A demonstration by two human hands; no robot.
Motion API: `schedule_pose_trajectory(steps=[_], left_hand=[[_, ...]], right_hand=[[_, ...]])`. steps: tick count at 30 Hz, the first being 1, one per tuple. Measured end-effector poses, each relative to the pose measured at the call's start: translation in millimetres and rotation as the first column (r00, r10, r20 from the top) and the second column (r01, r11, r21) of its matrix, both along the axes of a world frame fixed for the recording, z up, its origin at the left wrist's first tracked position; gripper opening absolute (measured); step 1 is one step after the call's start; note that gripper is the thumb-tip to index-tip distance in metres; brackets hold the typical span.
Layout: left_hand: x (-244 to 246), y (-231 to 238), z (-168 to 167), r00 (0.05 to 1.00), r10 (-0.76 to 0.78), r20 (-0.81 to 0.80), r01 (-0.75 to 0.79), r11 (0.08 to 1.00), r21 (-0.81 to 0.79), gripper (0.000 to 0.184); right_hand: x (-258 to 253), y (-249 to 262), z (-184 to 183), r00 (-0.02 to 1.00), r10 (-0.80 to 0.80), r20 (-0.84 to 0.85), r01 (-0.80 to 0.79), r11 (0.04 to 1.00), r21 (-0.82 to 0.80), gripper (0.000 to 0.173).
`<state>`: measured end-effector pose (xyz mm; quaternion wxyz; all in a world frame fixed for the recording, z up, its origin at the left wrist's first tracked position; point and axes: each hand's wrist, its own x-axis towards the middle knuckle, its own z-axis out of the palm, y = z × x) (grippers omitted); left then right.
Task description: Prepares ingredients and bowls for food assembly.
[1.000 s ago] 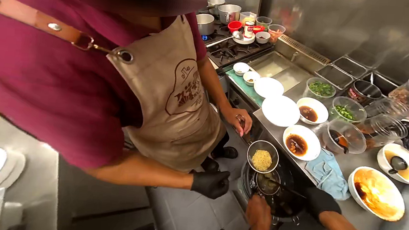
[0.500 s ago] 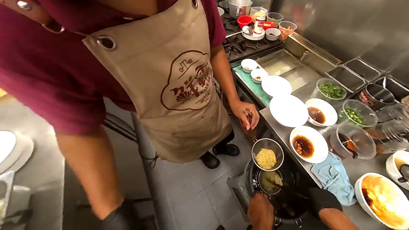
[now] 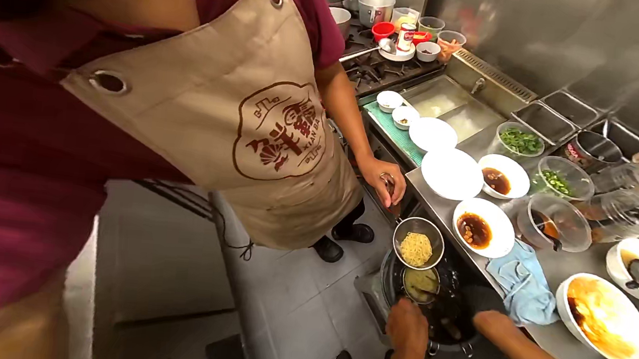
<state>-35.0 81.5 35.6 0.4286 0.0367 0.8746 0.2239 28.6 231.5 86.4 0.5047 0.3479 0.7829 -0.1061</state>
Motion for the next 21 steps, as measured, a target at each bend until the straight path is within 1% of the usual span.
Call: schedule_pose_trajectory(steps=[1, 2, 3, 4, 5, 6, 7, 9, 10, 11, 13, 14, 15, 16, 18, 20, 21], left_hand=[[1.7, 1.3, 2.8, 1.0, -0.008, -0.001, 0.008, 1.0, -0.007, 0.035], [2.1, 1.8, 3.2, 1.0, -0.013, 0.0, 0.013, 1.0, -0.013, 0.035], [2.3, 1.0, 0.5, 1.0, -0.015, 0.003, 0.015, 1.0, -0.018, 0.035], [3.1, -0.3, -3.4, 1.0, -0.017, 0.009, 0.017, 1.0, -0.016, 0.036], [3.1, -0.8, -8.2, 1.0, -0.017, 0.015, 0.017, 1.0, -0.012, 0.036], [3.3, -2.1, -12.7, 1.0, -0.01, 0.018, 0.01, 1.0, -0.004, 0.036], [3.3, -3.4, -15.1, 1.0, -0.002, 0.015, 0.002, 1.0, 0.005, 0.036], [4.1, -1.8, -11.2, 1.0, 0.006, 0.006, -0.006, 1.0, 0.011, 0.035], [4.6, -0.7, -7.0, 1.0, 0.004, 0.005, -0.004, 1.0, 0.01, 0.035], [4.0, 1.1, -3.4, 1.0, 0.003, 0.006, -0.003, 1.0, 0.012, 0.034], [5.2, 1.3, -4.2, 1.0, 0.005, 0.007, -0.005, 1.0, 0.018, 0.034], [5.1, 0.4, -7.9, 1.0, 0.002, 0.002, -0.002, 1.0, 0.017, 0.034], [5.6, -0.4, -12.3, 1.0, -0.004, 0.006, 0.004, 1.0, 0.01, 0.035], [6.2, -1.6, -16.7, 1.0, -0.004, 0.015, 0.004, 1.0, 0.006, 0.036], [4.5, -4.9, -18.4, 1.0, 0.007, 0.019, -0.007, 1.0, 0.009, 0.037], [3.0, -3.8, -13.1, 1.0, 0.013, 0.006, -0.013, 1.0, 0.006, 0.036], [3.1, -1.6, -9.9, 1.0, 0.013, 0.005, -0.013, 1.0, 0.005, 0.035]], right_hand=[[4.8, 1.4, -3.8, 0.999, 0.021, 0.03, -0.019, 0.999, -0.034, 0.04], [12.8, 5.7, -4.4, 0.999, 0.048, 0.01, -0.047, 0.998, -0.036, 0.039], [21.2, 11.1, -3.1, 0.996, 0.044, -0.081, -0.043, 0.999, 0.005, 0.038], [26.7, 16.8, 2.4, 0.991, 0.048, -0.128, -0.042, 0.998, 0.053, 0.038], [30.2, 25.3, -1.4, 0.984, 0.079, -0.157, -0.058, 0.99, 0.132, 0.037], [30.2, 28.3, -3.7, 0.984, 0.081, -0.158, -0.053, 0.983, 0.177, 0.036], [28.6, 26.4, -7.6, 0.988, 0.062, -0.145, -0.034, 0.982, 0.187, 0.037], [22.0, 13.9, -12.7, 0.994, 0.001, -0.11, 0.014, 0.99, 0.14, 0.04], [15.1, 4.3, -3.6, 0.996, -0.036, -0.084, 0.044, 0.995, 0.089, 0.041], [8.6, -0.7, 4.7, 0.997, -0.041, -0.063, 0.044, 0.998, 0.052, 0.041], [9.9, 5.0, -0.4, 0.995, -0.013, -0.099, 0.021, 0.997, 0.08, 0.039], [16.0, 15.7, -12.6, 0.99, 0.02, -0.137, -0.001, 0.99, 0.14, 0.038], [20.9, 25.5, -15.0, 0.989, 0.047, -0.139, -0.021, 0.983, 0.18, 0.039], [23.0, 31.8, -7.8, 0.99, 0.062, -0.123, -0.037, 0.98, 0.198, 0.04], [17.4, 35.1, 5.8, 0.995, 0.082, -0.063, -0.069, 0.98, 0.187, 0.044], [14.8, 28.5, -5.2, 0.995, 0.07, -0.064, -0.059, 0.985, 0.164, 0.046], [17.0, 22.3, -14.6, 0.995, 0.053, -0.088, -0.04, 0.989, 0.141, 0.042]])
